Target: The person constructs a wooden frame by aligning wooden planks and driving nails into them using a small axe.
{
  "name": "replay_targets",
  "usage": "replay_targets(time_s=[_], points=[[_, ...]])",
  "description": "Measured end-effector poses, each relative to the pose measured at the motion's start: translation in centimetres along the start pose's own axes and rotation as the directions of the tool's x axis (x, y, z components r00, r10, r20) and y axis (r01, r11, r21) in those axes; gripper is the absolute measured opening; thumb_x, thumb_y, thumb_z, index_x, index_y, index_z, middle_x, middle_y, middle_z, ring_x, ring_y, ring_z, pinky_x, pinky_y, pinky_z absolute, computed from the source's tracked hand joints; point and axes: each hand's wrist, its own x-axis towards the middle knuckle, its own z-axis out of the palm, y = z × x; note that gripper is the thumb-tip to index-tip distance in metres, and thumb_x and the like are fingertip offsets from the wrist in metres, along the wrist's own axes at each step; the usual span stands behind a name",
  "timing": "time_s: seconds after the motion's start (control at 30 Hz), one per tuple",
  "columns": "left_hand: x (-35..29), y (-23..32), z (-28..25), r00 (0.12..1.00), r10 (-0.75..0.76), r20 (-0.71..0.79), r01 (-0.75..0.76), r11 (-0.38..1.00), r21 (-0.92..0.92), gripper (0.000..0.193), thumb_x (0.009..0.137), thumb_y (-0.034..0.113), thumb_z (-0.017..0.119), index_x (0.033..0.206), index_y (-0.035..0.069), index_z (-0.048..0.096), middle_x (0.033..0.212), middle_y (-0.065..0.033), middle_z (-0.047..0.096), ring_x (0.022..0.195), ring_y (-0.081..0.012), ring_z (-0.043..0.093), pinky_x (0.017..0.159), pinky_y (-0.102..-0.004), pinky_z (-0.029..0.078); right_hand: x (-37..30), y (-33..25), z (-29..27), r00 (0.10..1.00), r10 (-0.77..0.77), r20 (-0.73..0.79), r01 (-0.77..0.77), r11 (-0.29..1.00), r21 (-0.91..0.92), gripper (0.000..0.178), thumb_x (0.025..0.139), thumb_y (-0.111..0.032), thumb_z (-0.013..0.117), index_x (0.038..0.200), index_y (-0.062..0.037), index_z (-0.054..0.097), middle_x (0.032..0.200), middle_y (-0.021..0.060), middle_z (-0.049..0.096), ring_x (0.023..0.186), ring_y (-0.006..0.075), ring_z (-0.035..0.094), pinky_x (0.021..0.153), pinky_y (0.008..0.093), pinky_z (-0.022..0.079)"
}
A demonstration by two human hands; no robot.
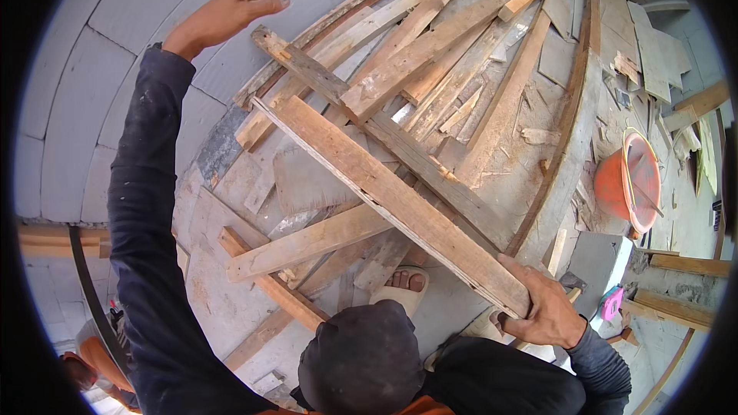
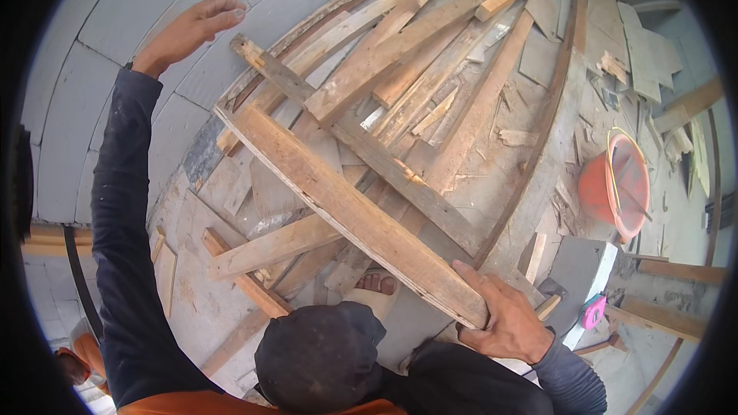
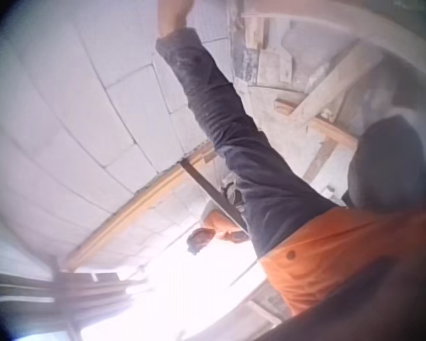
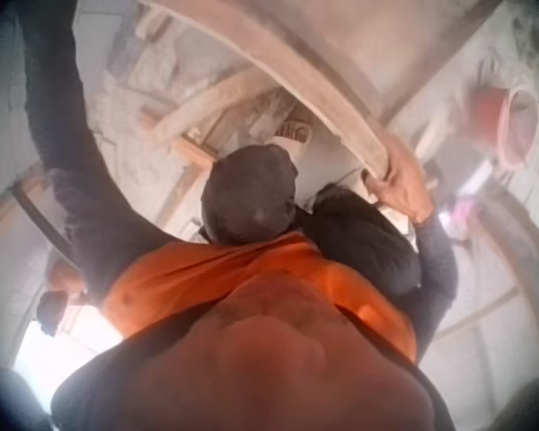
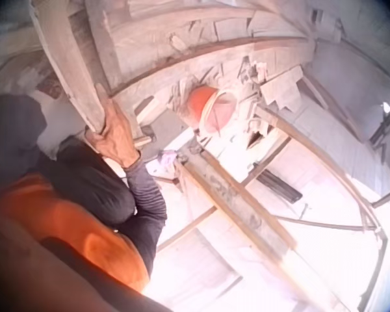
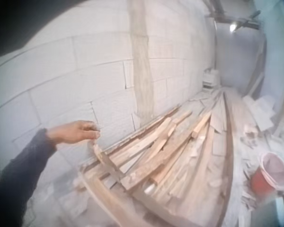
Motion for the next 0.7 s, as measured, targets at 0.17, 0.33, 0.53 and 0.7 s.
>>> replay_targets(time_s=[0.17, 0.33, 0.53, 0.7], points=[[3.0, -0.7, 12.4, 0.905, -0.176, 0.387, 0.246, 0.959, -0.141, 0.088, 0.095, 0.074, 0.057, 0.149, 0.005, 0.058, 0.147, -0.0226, 0.057, 0.139, -0.0376, 0.053, 0.105, -0.0452, 0.051, -5.3, 0.5, -2.5, 0.997, 0.060, -0.046, -0.055, 0.994, 0.096, 0.089, 0.069, -0.017, 0.081, 0.153, -0.0085, 0.051, 0.114, 0.0274, 0.071, 0.104, 0.0449, 0.072, 0.095, 0.0421, 0.055], [7.4, 1.1, 20.2, 0.972, -0.030, 0.234, 0.034, 0.999, -0.013, 0.108, 0.078, 0.082, 0.069, 0.139, -0.008, 0.061, 0.137, -0.0311, 0.061, 0.127, -0.0382, 0.061, 0.101, -0.0431, 0.053, -6.9, 1.4, -3.1, 0.991, 0.120, -0.065, -0.119, 0.993, 0.026, 0.084, 0.065, -0.017, 0.084, 0.145, -0.0053, 0.060, 0.107, 0.0246, 0.071, 0.100, 0.0416, 0.073, 0.092, 0.0408, 0.056], [8.1, 2.6, 21.1, 0.922, 0.010, 0.388, 0.126, 0.939, -0.321, 0.095, 0.073, 0.064, 0.079, 0.134, -0.008, 0.065, 0.129, -0.0277, 0.067, 0.115, -0.0380, 0.067, 0.097, -0.0387, 0.052, -8.1, 0.9, -1.3, 0.964, 0.258, -0.067, -0.250, 0.962, 0.106, 0.088, 0.059, -0.016, 0.084, 0.143, -0.0019, 0.061, 0.115, 0.0196, 0.074, 0.105, 0.0287, 0.074, 0.098, 0.0368, 0.054], [5.8, 7.6, 16.0, 0.871, 0.061, 0.488, 0.176, 0.888, -0.425, 0.106, 0.077, 0.068, 0.075, 0.146, -0.009, 0.053, 0.152, -0.0342, 0.047, 0.143, -0.0426, 0.045, 0.118, -0.0453, 0.035, -8.2, -0.1, 0.0, 0.953, 0.276, -0.124, -0.244, 0.944, 0.223, 0.087, 0.061, -0.015, 0.084, 0.143, 0.0024, 0.060, 0.113, 0.0148, 0.074, 0.103, 0.0216, 0.072, 0.096, 0.0343, 0.053]])
